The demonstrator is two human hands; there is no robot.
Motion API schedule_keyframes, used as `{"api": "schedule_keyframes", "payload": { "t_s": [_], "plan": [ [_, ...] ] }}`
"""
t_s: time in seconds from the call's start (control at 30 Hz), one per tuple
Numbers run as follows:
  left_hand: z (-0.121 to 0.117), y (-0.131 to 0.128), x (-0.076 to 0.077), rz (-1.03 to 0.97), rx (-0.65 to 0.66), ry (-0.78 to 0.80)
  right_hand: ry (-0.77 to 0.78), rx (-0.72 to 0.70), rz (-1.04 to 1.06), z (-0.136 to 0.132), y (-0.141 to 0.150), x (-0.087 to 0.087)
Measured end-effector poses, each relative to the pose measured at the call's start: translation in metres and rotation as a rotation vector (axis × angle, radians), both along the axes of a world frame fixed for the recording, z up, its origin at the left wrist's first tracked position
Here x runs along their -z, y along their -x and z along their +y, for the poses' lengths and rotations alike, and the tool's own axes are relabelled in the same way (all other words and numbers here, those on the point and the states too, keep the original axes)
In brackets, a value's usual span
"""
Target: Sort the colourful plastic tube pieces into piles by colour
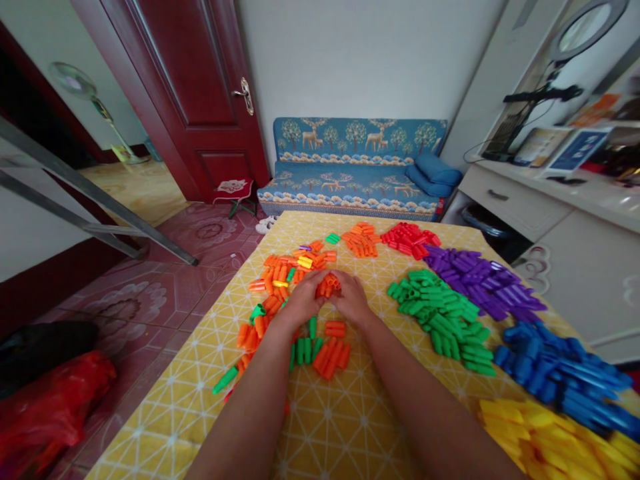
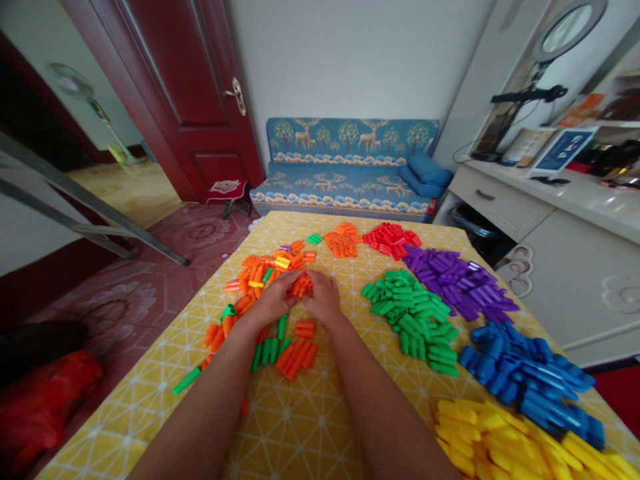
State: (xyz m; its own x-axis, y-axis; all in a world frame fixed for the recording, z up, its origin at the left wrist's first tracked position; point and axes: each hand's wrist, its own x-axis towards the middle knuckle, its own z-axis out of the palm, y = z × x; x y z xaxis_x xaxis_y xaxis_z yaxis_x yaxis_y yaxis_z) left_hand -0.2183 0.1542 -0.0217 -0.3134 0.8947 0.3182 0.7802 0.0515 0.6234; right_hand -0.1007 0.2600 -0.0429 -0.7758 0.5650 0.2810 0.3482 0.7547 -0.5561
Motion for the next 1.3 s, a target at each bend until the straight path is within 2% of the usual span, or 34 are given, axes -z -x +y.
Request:
{"api": "schedule_keyframes", "payload": {
  "t_s": [0.1,0.23,0.37,0.47,0.6,0.7,0.8,0.87,0.97,1.07,1.3],
  "plan": [
    [-0.001,0.007,0.002,0.001,0.015,-0.039,0.028,-0.016,0.125,-0.016,-0.007,0.001],
    [-0.005,0.012,-0.001,-0.101,0.015,-0.005,0.128,0.068,0.214,-0.029,-0.017,0.002],
    [-0.007,0.011,-0.005,-0.216,-0.034,0.045,0.331,0.065,0.314,-0.028,-0.02,0.002],
    [-0.009,0.01,-0.007,-0.259,-0.068,0.056,0.414,0.042,0.39,-0.025,-0.021,0.002],
    [-0.01,0.011,-0.008,-0.242,0.017,0.069,0.475,-0.02,0.473,-0.025,-0.02,0.002],
    [-0.01,0.008,-0.009,-0.443,-0.033,0.114,0.646,-0.021,0.563,-0.025,-0.019,-0.001],
    [-0.009,0.004,-0.013,-0.701,-0.129,0.134,0.85,0.078,0.651,-0.026,-0.02,-0.007],
    [-0.009,0.001,-0.016,-0.802,-0.103,0.101,0.924,0.109,0.671,-0.027,-0.022,-0.011],
    [-0.01,-0.001,-0.018,-0.872,-0.02,0.083,0.966,0.02,0.651,-0.03,-0.025,-0.017],
    [-0.01,-0.003,-0.019,-0.878,-0.001,0.092,0.958,-0.063,0.588,-0.033,-0.026,-0.018],
    [-0.008,-0.005,-0.015,-0.777,-0.022,0.109,0.956,0.057,0.56,-0.037,-0.017,-0.011]
  ]
}}
